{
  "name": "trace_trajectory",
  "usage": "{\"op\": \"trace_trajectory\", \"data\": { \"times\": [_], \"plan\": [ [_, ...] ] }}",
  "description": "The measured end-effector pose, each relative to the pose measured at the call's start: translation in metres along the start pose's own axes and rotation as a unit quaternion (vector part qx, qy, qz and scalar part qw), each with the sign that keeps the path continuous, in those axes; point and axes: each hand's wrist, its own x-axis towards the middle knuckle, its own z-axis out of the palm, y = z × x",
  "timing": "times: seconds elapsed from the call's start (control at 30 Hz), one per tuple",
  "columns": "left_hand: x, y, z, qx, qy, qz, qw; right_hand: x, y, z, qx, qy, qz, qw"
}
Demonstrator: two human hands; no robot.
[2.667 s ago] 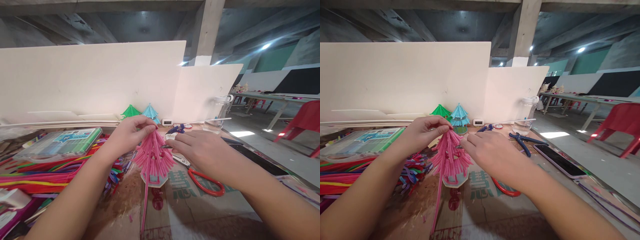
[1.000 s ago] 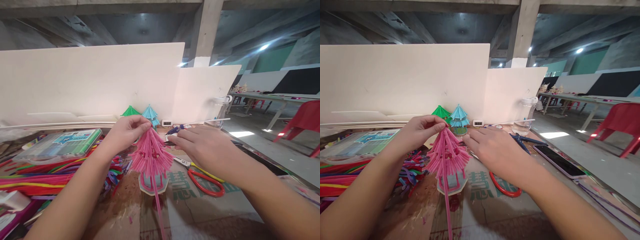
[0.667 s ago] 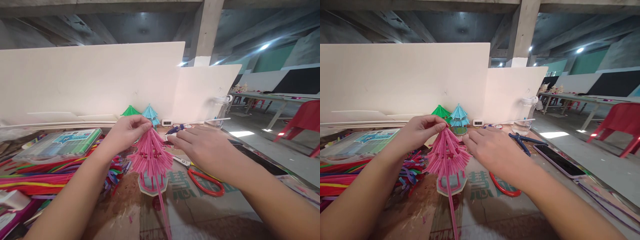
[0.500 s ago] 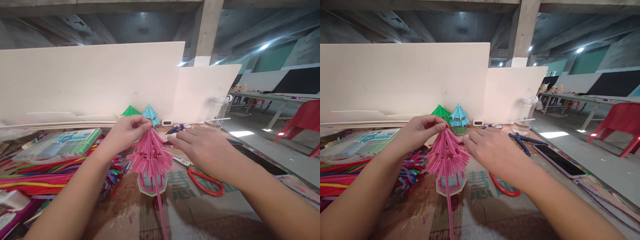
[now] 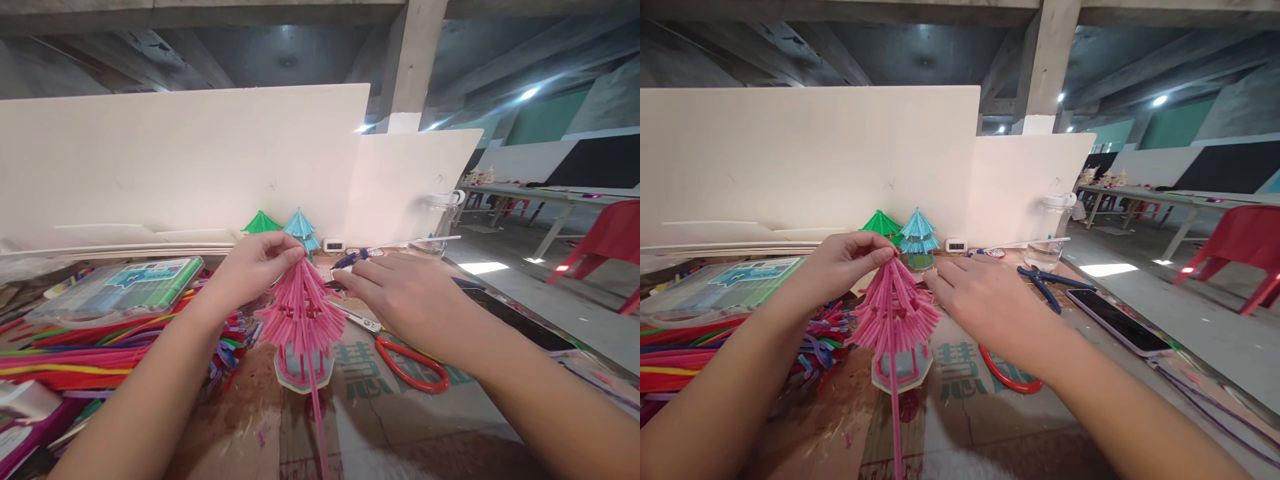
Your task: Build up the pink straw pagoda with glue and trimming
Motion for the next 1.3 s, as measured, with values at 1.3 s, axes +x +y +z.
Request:
{"op": "trace_trajectory", "data": {
  "times": [1.3],
  "plan": [
    [0.0028,-0.0041,-0.0044,-0.064,0.02,-0.033,0.997,0.002,0.0034,0.0078,0.014,0.085,0.016,0.996]
  ]
}}
